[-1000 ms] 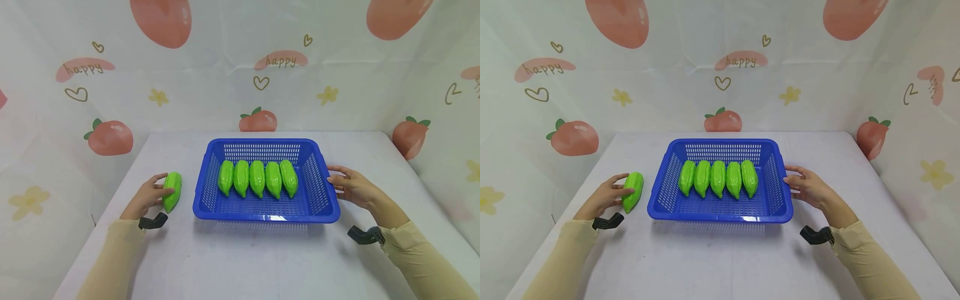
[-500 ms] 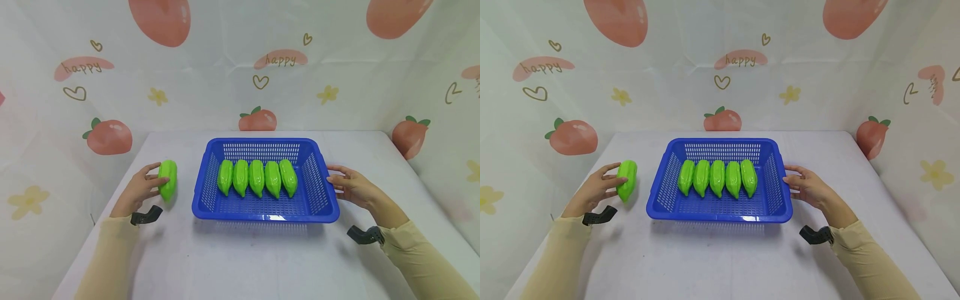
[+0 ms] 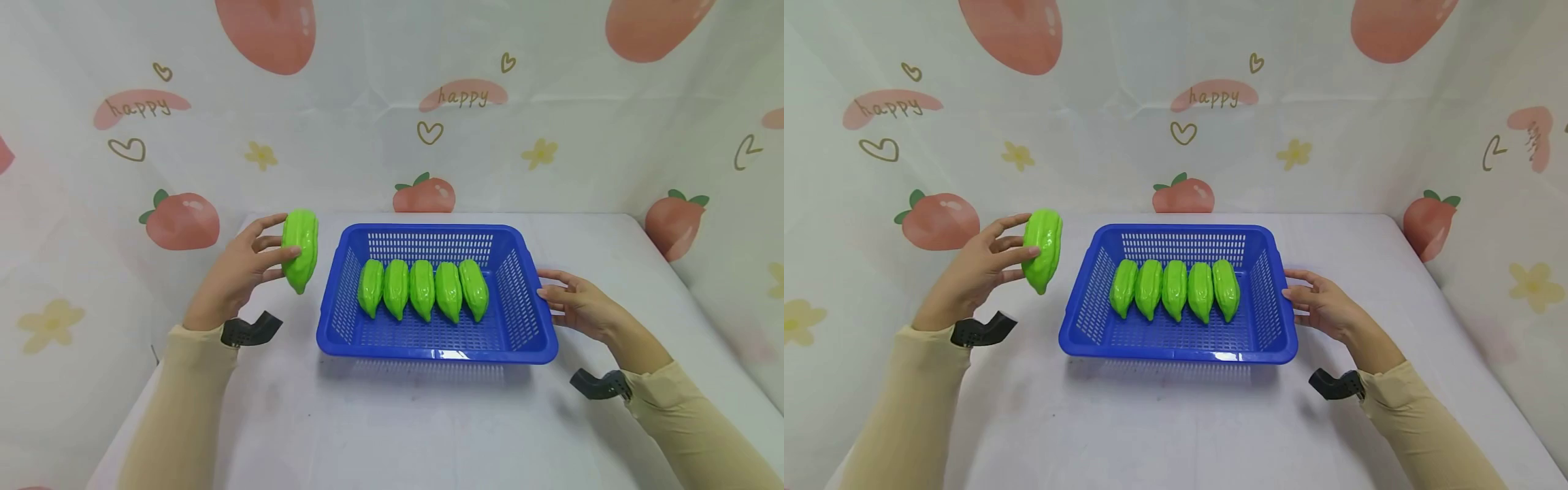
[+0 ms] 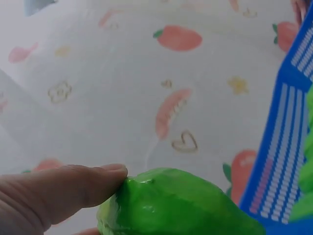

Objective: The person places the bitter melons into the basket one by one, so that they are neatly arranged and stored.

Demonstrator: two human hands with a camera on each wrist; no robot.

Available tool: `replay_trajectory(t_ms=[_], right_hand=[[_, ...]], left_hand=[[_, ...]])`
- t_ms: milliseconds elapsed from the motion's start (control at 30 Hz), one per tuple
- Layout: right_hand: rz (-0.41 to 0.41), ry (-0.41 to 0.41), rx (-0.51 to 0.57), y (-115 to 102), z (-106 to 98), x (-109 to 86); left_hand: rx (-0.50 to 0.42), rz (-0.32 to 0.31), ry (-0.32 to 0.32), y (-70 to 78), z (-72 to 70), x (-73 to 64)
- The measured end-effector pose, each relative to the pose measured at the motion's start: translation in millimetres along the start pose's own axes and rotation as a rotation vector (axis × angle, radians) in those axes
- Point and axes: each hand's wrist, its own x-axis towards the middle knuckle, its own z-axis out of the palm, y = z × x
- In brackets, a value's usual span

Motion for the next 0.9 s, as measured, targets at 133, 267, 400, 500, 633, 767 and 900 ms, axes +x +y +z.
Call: replay_trajectory(t_ms=[133,267,400,500,633,767,900], right_hand=[[0.002,-0.006,0.011,-1,0,-0.5],[0.006,-0.010,0.029,-1,0,-0.8],[0.009,-0.009,0.037,-1,0,-0.6],[0.014,-0.001,0.032,-1,0,-0.5],[0.016,0.009,0.027,0,0,-0.6],[0.010,0.010,0.025,0,0,-0.6],[0.006,0.009,0.020,0,1,-0.2]], left_hand=[[-0.056,0.054,-0.025,22.2,16.0,1.1],[-0.118,0.098,-0.043,40.0,31.6,3.1],[-0.173,0.131,-0.072,53.1,48.7,6.9],[-0.209,0.159,-0.109,60.8,62.4,11.1],[-0.260,0.189,-0.151,68.9,82.2,19.0],[-0.279,0.188,-0.173,73.0,102.7,29.1],[-0.292,0.171,-0.206,73.2,124.1,40.2]])
